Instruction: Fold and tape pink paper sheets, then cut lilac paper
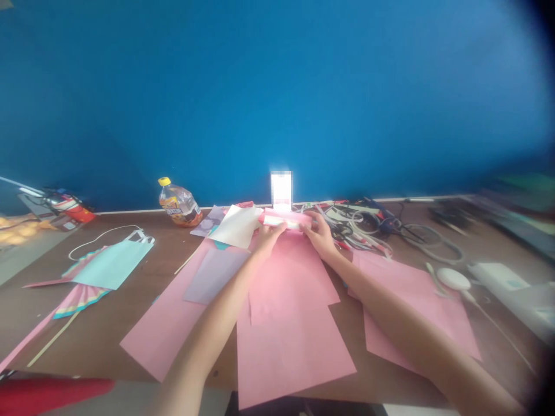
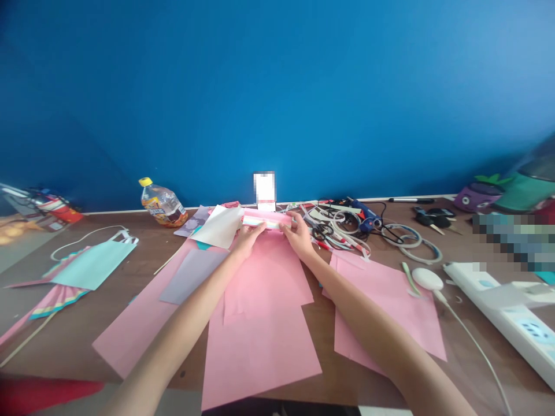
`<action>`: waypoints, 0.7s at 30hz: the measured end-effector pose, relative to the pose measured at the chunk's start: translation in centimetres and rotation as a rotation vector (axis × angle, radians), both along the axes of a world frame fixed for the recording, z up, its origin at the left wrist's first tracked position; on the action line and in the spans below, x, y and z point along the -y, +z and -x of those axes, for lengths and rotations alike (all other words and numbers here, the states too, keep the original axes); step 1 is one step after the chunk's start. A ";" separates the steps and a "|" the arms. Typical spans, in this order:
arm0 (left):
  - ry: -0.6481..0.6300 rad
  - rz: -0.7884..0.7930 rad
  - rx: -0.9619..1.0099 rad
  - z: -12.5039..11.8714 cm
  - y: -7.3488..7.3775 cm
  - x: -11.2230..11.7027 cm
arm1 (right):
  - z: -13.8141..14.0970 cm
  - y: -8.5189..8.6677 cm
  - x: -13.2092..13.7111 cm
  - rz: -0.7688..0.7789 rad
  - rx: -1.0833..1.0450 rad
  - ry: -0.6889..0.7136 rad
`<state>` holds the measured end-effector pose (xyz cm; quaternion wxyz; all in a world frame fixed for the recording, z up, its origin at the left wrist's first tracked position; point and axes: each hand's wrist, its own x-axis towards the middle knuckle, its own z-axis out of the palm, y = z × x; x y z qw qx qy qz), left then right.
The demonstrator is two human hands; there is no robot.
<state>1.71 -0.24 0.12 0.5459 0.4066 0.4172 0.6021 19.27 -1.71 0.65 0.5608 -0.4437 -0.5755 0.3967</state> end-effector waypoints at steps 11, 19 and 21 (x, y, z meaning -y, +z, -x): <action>-0.040 -0.074 -0.259 0.3 -0.7 0.0 | 0.1 -0.9 -0.4 -0.270 0.320 -0.195; -0.082 -0.110 -0.301 0.1 0.1 0.4 | 1.0 -0.7 1.2 -0.626 0.755 -0.453; -0.115 -0.138 -0.325 0.1 0.2 0.4 | 1.1 -0.5 1.6 -0.649 0.822 -0.424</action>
